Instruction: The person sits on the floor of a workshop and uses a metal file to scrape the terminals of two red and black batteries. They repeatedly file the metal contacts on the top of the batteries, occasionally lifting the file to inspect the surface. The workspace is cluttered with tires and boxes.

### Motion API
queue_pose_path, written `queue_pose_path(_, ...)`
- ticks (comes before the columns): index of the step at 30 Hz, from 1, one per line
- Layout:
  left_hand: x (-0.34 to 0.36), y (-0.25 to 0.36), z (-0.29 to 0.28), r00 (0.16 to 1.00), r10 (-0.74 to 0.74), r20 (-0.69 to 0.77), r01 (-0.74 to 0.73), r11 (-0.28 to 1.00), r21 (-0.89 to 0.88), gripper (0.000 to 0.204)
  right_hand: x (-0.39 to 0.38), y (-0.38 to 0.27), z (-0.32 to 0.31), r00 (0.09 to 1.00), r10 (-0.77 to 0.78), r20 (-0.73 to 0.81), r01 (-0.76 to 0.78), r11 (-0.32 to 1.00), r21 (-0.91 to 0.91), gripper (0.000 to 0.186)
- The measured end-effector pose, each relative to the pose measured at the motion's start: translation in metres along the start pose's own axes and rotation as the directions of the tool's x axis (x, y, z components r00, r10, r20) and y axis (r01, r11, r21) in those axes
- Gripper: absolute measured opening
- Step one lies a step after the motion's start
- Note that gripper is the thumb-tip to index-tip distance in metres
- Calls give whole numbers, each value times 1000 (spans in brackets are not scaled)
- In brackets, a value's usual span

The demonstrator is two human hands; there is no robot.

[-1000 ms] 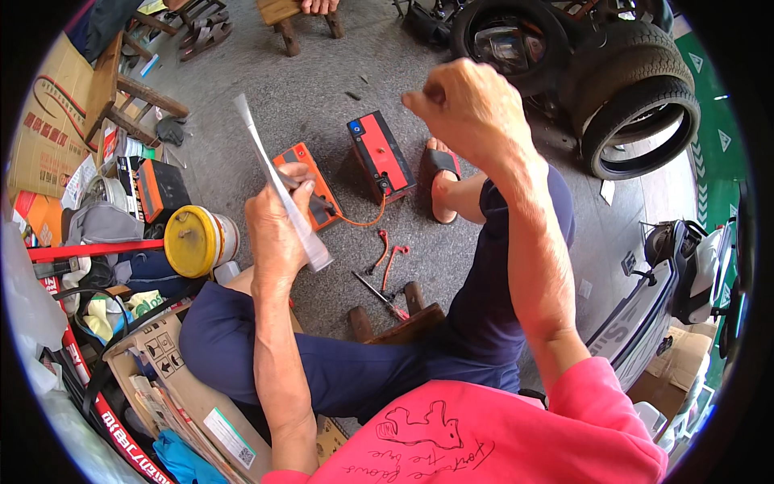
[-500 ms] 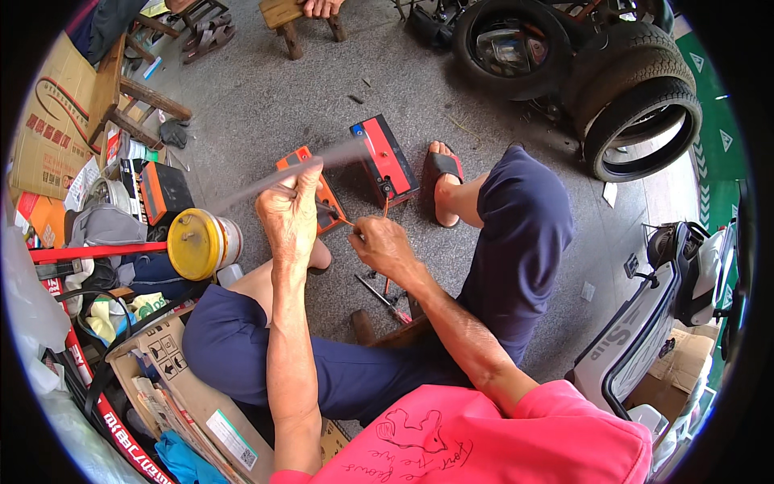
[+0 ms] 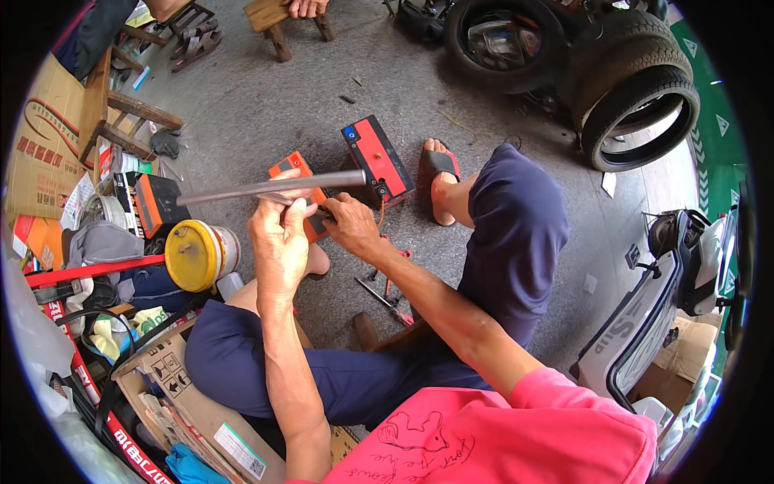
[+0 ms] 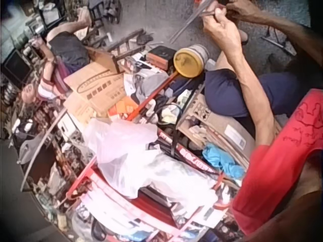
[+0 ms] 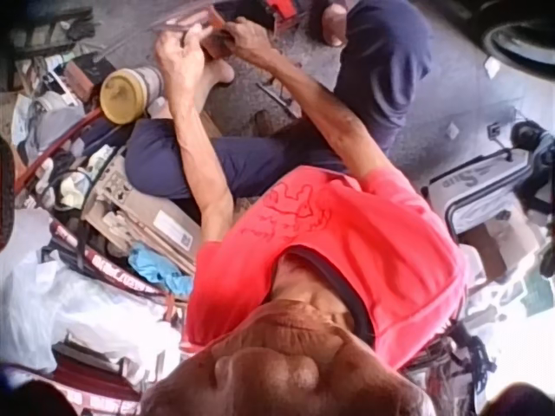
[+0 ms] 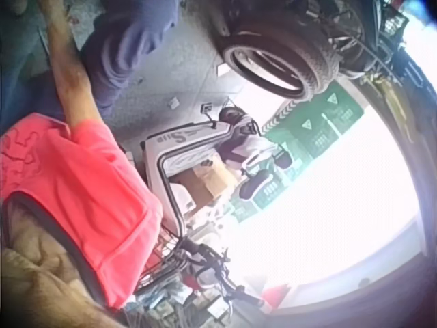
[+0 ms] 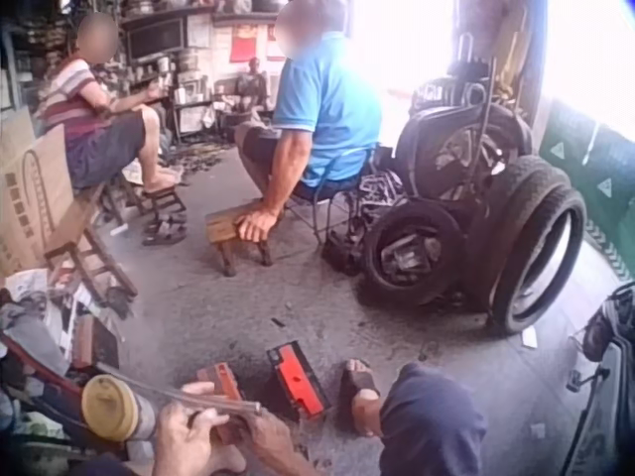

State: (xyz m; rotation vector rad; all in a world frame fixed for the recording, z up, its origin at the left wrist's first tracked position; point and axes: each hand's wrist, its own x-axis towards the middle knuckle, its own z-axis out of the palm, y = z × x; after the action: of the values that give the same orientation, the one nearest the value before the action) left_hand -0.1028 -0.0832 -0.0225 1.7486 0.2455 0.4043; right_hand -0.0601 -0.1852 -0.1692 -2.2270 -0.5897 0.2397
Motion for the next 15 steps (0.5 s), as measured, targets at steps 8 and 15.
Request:
queue_pose_path(8, -5, 5, 17, 968, 118, -220, -23, 920, 392, 18, -3, -8, 2, 999, 39, -8, -39, 998, -39, 21)
queue_pose_path(15, 5, -1, 8, 959, 238, -153, -100, 792, 603, 28, -3, -4, 6, 996, -52, -74, 43, 992, -120, 19)
